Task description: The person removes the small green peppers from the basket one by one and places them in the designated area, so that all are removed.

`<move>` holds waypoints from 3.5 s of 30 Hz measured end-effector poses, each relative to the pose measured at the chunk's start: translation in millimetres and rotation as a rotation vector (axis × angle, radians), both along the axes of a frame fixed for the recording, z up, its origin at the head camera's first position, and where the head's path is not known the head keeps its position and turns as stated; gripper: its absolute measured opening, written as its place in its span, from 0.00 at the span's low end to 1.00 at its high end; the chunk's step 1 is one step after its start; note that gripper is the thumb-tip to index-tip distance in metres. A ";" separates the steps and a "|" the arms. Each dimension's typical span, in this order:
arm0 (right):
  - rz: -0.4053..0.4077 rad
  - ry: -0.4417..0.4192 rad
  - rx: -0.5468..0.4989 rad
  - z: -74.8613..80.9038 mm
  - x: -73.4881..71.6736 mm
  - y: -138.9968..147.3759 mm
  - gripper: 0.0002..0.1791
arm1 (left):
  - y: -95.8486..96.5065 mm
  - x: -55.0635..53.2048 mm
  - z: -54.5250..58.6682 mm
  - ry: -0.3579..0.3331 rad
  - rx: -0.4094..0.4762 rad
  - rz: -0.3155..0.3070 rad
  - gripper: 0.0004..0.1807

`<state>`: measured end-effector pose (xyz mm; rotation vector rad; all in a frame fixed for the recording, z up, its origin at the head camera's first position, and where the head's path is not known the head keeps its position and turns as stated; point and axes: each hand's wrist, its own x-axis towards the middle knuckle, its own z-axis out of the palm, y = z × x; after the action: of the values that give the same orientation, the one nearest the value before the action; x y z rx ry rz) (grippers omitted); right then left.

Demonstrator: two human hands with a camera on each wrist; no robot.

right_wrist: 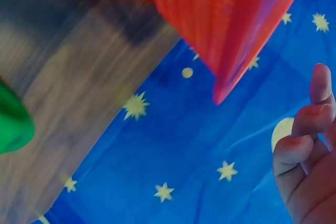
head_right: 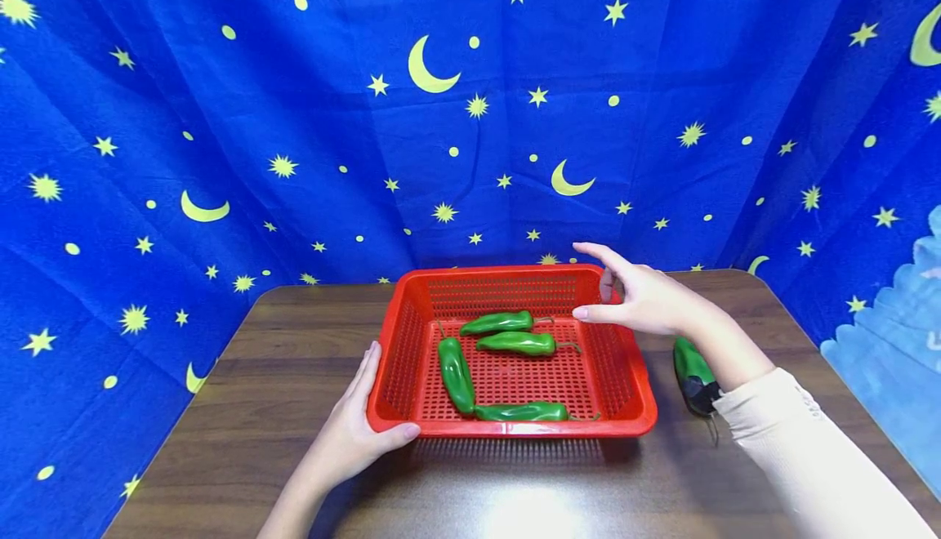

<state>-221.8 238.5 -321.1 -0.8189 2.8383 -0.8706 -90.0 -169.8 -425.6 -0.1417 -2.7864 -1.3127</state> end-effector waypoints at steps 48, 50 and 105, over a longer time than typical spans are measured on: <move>0.213 -0.048 0.079 -6.1 -13.2 -111.0 0.51 | 0.1 1.2 0.5 -0.004 -0.004 -0.001 0.73; 0.221 -0.054 0.083 -9.0 -13.4 -116.0 0.51 | 0.2 0.8 0.2 -0.002 -0.007 0.003 0.73; 0.355 -0.094 0.446 -80.8 -12.2 -190.4 0.54 | 3.0 1.1 0.6 -0.023 -0.011 0.016 0.72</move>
<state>-234.0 48.1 -401.8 -1.1197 2.5350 -0.2128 -89.0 -166.8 -424.9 -0.1063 -2.8080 -1.3037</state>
